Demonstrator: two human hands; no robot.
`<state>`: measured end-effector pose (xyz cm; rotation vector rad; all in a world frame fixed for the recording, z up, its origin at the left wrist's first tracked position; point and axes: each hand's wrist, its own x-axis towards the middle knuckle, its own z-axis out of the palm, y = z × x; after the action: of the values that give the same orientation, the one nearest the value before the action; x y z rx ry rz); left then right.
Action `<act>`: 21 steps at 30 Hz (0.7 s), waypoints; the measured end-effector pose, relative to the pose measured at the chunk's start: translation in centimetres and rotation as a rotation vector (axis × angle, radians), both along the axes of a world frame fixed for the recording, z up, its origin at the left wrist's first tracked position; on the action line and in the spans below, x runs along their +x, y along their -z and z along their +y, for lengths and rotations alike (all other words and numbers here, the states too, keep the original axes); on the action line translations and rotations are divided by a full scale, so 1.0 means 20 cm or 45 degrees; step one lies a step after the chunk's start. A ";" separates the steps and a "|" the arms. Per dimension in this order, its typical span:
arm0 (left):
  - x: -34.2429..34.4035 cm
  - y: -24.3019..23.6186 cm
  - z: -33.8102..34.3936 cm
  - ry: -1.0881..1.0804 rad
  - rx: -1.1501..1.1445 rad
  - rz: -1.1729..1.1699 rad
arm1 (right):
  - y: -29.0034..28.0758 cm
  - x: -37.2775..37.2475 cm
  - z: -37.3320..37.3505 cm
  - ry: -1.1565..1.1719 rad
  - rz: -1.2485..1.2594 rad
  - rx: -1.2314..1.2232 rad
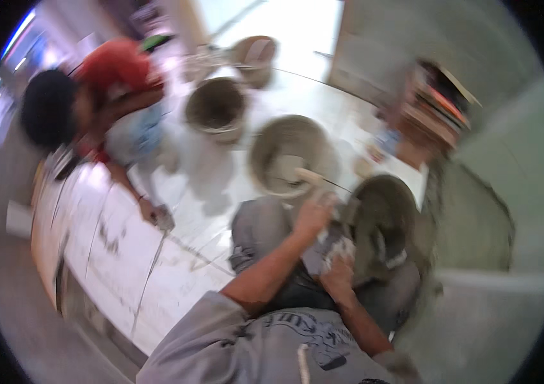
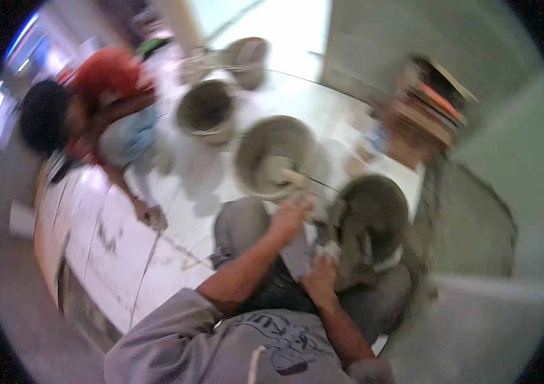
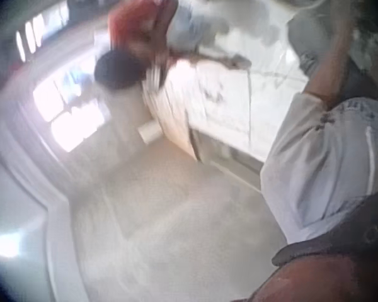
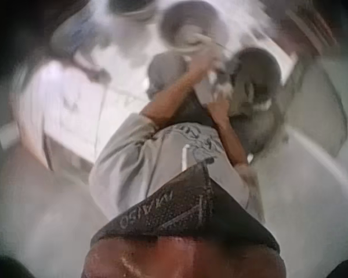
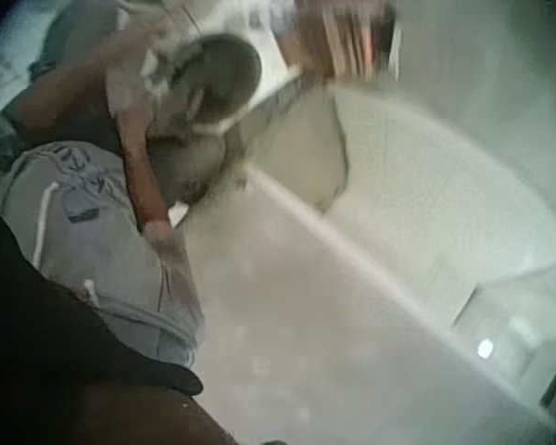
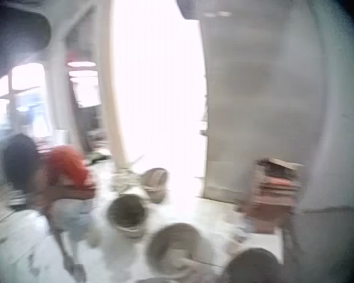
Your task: The person spreads mortar onto the floor using a trowel, lays ceramic tiles onto the surface, and taps them into place using a rubber mallet and by hand.
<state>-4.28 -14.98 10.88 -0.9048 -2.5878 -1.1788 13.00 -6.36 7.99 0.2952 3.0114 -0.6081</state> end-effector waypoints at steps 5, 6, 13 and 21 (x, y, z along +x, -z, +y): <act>-0.01 -0.19 0.01 -0.198 0.568 -1.024 | -0.12 -0.08 0.01 0.057 0.114 -0.080; -0.01 -0.22 0.01 -0.189 0.542 -0.985 | -0.13 -0.10 0.00 0.079 0.069 -0.084; 0.02 -0.23 -0.03 -0.094 0.492 -0.647 | -0.34 -0.27 0.13 0.218 0.050 -0.100; -0.06 -0.31 -0.16 -0.151 0.977 -0.980 | -0.70 -0.53 0.42 0.231 -0.279 0.002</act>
<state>-5.56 -18.10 17.00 -0.1242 -2.1780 -2.5763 2.35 1.96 21.90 0.5987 2.7944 -0.5454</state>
